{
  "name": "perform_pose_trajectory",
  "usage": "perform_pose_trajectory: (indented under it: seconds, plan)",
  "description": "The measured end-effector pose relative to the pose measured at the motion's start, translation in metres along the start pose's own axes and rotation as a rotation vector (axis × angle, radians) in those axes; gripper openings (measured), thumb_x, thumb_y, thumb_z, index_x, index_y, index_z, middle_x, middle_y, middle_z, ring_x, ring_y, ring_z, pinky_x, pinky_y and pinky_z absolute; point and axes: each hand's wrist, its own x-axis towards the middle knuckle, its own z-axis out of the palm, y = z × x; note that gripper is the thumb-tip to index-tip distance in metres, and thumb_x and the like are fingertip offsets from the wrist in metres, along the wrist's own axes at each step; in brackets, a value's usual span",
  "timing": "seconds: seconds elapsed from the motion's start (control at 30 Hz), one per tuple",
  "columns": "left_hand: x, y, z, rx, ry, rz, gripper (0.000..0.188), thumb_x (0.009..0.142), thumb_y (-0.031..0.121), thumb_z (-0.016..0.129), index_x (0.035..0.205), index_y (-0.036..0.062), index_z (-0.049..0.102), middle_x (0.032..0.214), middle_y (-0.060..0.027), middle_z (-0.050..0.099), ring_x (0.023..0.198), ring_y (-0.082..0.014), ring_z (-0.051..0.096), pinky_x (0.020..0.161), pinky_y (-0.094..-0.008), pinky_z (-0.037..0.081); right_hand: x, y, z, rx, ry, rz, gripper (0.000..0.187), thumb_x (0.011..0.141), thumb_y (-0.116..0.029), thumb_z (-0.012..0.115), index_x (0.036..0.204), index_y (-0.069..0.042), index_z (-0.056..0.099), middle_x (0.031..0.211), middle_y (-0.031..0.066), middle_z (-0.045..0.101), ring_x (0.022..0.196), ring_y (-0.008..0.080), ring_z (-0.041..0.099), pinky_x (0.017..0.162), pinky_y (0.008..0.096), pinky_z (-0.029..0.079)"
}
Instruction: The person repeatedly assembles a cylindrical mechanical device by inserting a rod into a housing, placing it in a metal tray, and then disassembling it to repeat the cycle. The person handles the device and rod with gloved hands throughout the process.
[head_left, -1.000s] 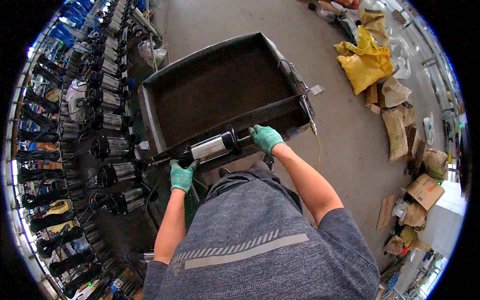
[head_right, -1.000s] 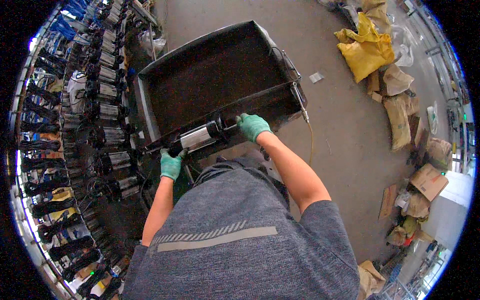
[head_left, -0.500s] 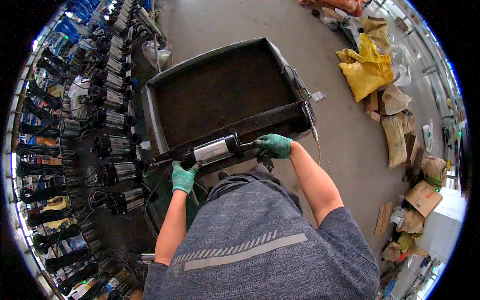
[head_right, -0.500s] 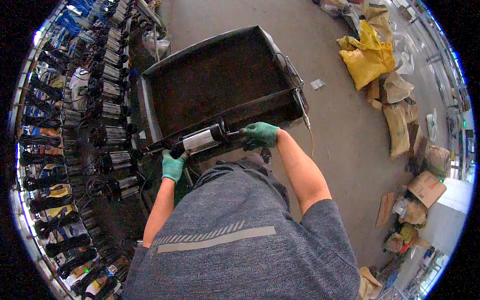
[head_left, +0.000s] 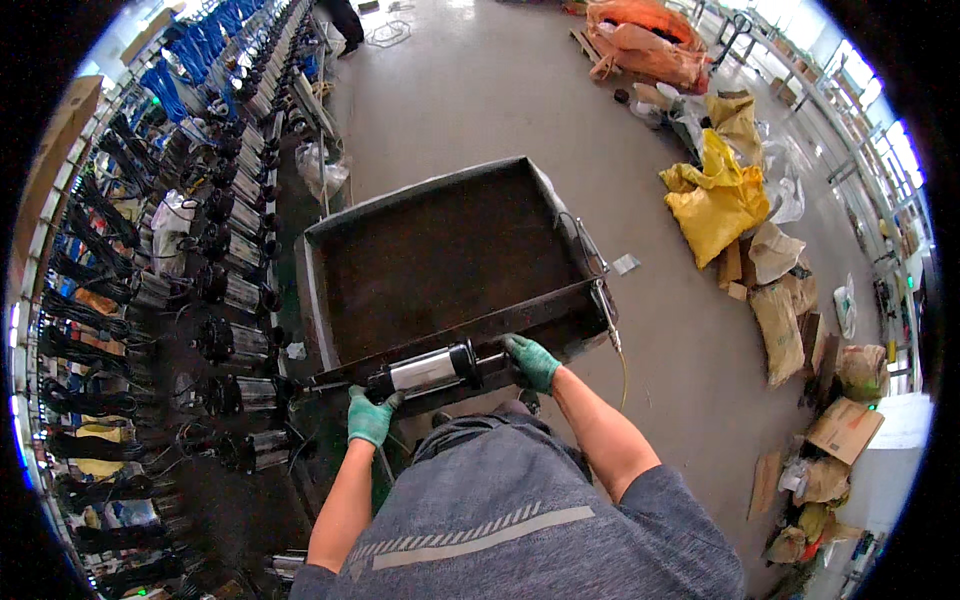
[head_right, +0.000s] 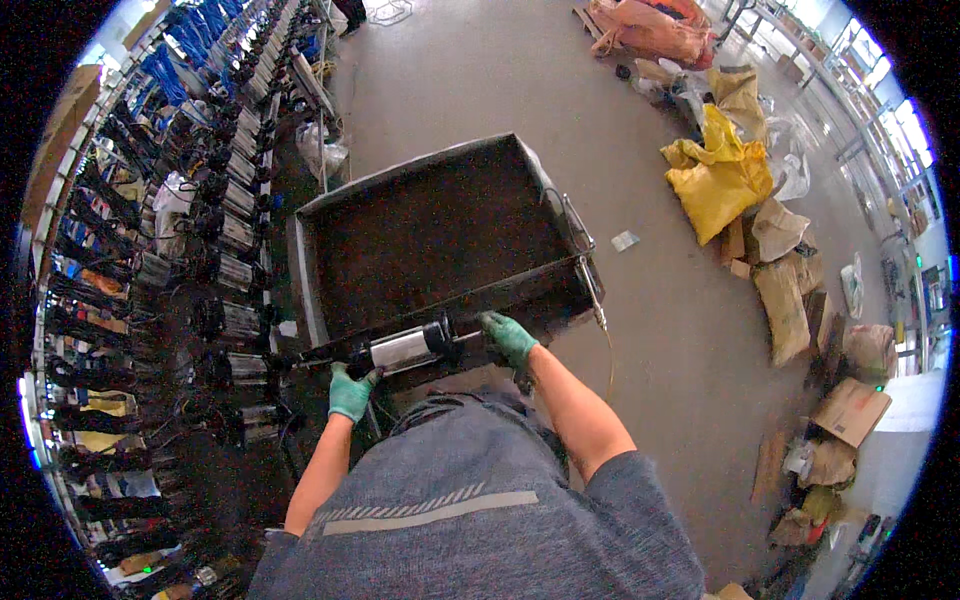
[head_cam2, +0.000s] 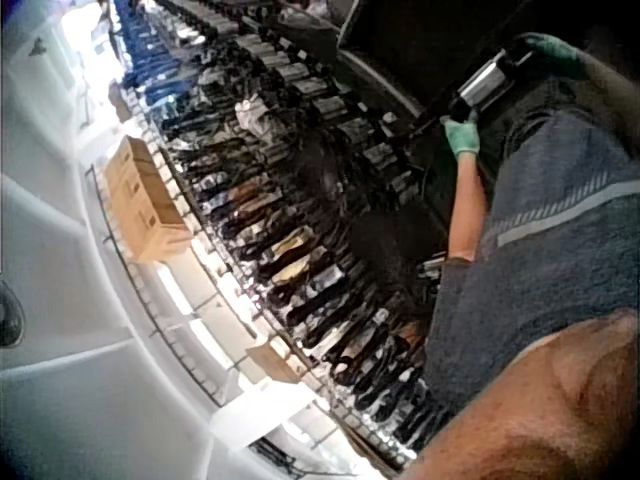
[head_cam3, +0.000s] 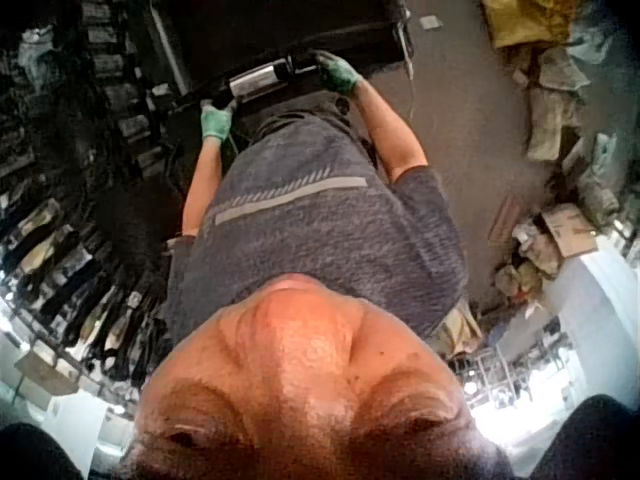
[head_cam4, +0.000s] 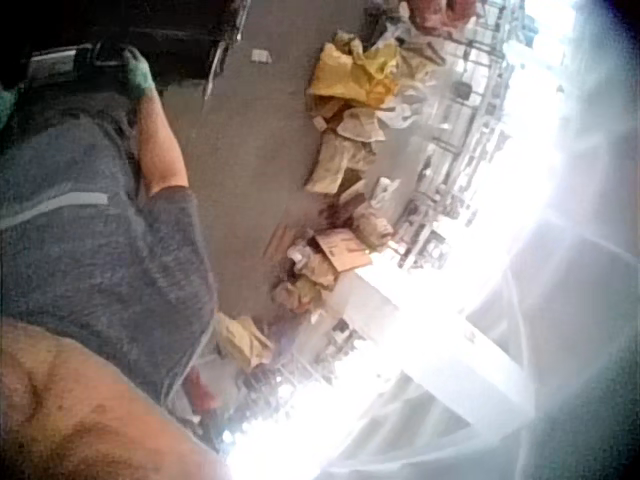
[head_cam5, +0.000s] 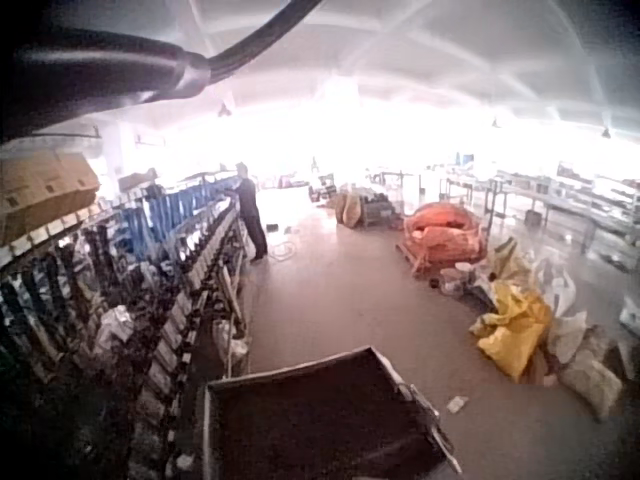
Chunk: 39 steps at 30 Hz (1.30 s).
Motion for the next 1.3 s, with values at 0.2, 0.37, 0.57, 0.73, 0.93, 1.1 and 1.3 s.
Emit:
perform_pose_trajectory:
  seconds: [0.2,0.37,0.57,0.73,0.93,1.1,1.3]
  plan:
    - [0.001,-0.006,0.001,0.039,-0.009,-0.061,0.089,0.073,0.047,0.09,0.131,-0.008,0.05,0.121,-0.0257,0.068,0.111,-0.0389,0.067,0.096,-0.042,0.053,0.016,-0.019,-0.002,-0.566,0.029,0.181,0.064,0.104,-0.063,0.043,0.101,-0.006,0.072,0.056,0.0024,0.052,0.044,0.0176,0.049,0.043,0.0342,0.04]
    - [-0.002,-0.008,-0.001,0.036,0.007,-0.097,0.089,0.073,0.045,0.091,0.131,-0.0085,0.05,0.121,-0.026,0.068,0.111,-0.0395,0.067,0.095,-0.0428,0.053,0.051,0.006,-0.006,-1.174,0.071,-0.036,0.062,0.108,-0.049,0.033,0.097,-0.001,0.07,0.086,0.0218,0.07,0.078,0.0397,0.067,0.067,0.0513,0.051]
    - [-0.002,0.003,0.004,0.075,0.029,-0.047,0.086,0.073,0.044,0.091,0.13,-0.0081,0.053,0.116,-0.0244,0.07,0.107,-0.0388,0.068,0.093,-0.0428,0.053,0.081,0.067,-0.044,-1.21,0.245,-0.367,0.041,0.108,-0.036,0.038,0.116,-0.005,0.064,0.101,0.0221,0.069,0.091,0.042,0.065,0.08,0.0497,0.053]
    - [-0.004,-0.015,0.004,0.025,0.041,-0.075,0.089,0.074,0.043,0.09,0.134,-0.009,0.049,0.119,-0.0244,0.069,0.11,-0.0381,0.068,0.094,-0.0423,0.053,0.052,0.024,-0.02,-0.675,0.098,-0.089,0.032,0.106,-0.04,0.051,0.112,-0.01,0.063,0.084,0.0078,0.064,0.073,0.0254,0.061,0.066,0.0406,0.052]
    - [-0.008,0.001,-0.002,0.057,0.035,-0.114,0.08,0.076,0.04,0.09,0.129,-0.0068,0.052,0.119,-0.0221,0.07,0.107,-0.0359,0.068,0.094,-0.0416,0.053,-0.008,-0.018,-0.011,-0.104,-0.175,0.185,0.027,0.105,-0.035,0.059,0.115,-0.011,0.064,0.091,0.005,0.066,0.078,0.0195,0.065,0.065,0.036,0.053]
    - [0.008,-0.049,0.015,-0.066,-0.013,-0.058,0.092,0.074,0.046,0.09,0.135,-0.0079,0.048,0.122,-0.026,0.068,0.113,-0.0399,0.066,0.098,-0.043,0.051,0.004,-0.019,-0.016,-0.357,-0.111,0.169,0.045,0.103,-0.048,0.058,0.101,-0.005,0.069,0.075,0.0063,0.061,0.063,0.0194,0.06,0.058,0.0352,0.05]
    - [0.01,-0.041,0.017,0.054,0.015,-0.074,0.099,0.072,0.049,0.09,0.138,-0.0099,0.045,0.128,-0.0285,0.065,0.12,-0.0409,0.063,0.1,-0.0432,0.051,0.017,-0.009,-0.009,-0.865,0.133,-0.081,0.042,0.105,-0.047,0.052,0.118,-0.009,0.066,0.079,0.0103,0.066,0.063,0.0232,0.061,0.06,0.0414,0.051]
